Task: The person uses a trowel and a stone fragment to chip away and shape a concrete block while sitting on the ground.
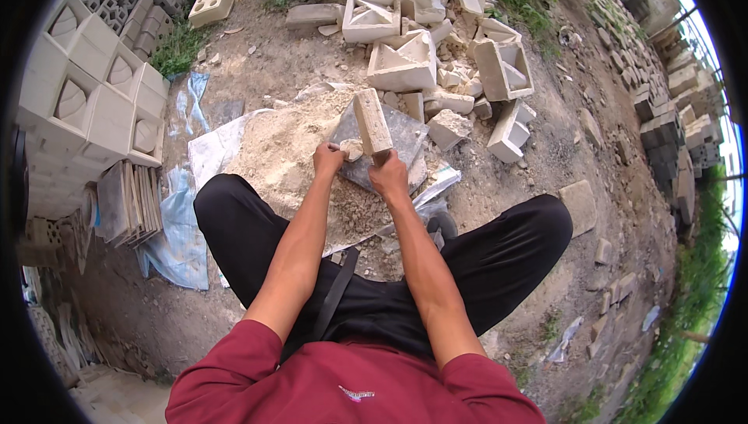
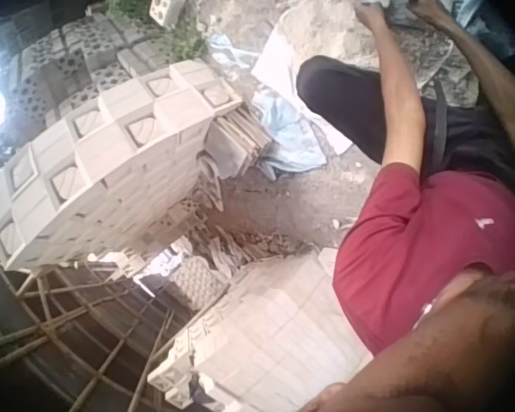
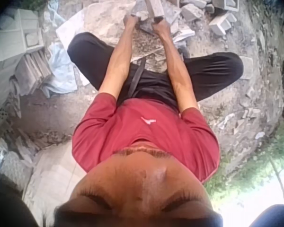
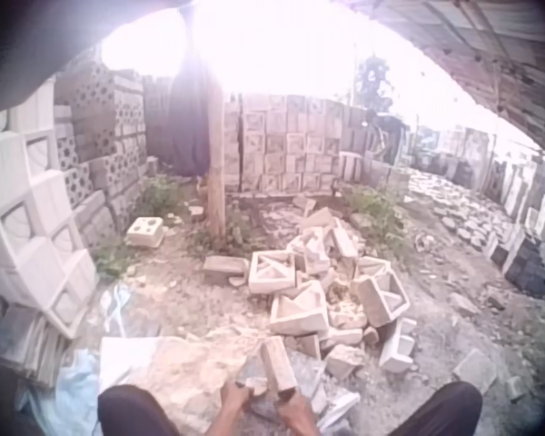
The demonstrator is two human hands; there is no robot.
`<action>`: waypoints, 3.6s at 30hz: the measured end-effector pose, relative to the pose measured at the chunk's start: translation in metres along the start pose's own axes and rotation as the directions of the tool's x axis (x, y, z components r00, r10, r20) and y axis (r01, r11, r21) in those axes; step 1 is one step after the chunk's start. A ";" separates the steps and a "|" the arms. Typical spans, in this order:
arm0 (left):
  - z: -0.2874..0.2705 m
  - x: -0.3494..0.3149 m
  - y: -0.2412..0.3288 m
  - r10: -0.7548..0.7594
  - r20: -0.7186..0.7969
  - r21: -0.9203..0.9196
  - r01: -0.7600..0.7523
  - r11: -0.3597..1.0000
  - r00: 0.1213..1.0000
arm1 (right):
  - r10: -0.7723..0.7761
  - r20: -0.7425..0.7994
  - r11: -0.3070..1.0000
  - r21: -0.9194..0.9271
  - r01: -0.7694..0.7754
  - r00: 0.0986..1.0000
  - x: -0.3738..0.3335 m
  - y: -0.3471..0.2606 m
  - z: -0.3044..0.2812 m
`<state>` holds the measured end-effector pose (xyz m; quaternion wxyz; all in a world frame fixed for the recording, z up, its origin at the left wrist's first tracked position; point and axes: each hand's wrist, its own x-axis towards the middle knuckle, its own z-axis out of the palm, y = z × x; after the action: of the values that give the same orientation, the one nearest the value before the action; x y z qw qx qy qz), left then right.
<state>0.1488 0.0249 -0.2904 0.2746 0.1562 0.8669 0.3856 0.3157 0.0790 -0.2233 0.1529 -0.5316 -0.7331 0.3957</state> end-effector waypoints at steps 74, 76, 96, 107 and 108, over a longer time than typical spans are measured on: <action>-0.011 0.002 0.004 -0.014 -0.038 0.111 0.018 0.994 0.999 | 0.085 0.121 0.986 -0.151 -0.066 0.989 0.010 0.024 0.013; -0.013 0.005 -0.002 -0.003 -0.033 0.102 0.006 0.995 0.999 | 0.094 0.098 0.990 -0.118 -0.083 0.991 0.019 0.020 0.001; -0.007 0.006 -0.004 0.004 -0.021 0.043 -0.003 0.999 1.000 | 0.130 -0.005 0.929 -0.348 -0.124 0.991 0.036 0.029 -0.044; -0.011 0.004 -0.007 0.008 0.018 0.041 -0.009 0.999 1.000 | 0.119 -0.175 0.948 -0.273 -0.164 0.977 0.067 0.040 -0.085; -0.010 0.003 -0.005 0.002 0.025 0.058 -0.003 0.998 1.000 | 0.145 -0.123 0.918 -0.354 -0.180 0.982 0.067 0.045 -0.088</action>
<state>0.1399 0.0172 -0.2895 0.2802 0.1700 0.8740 0.3587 0.3759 0.1815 -0.2136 0.0529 -0.6278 -0.7388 0.2390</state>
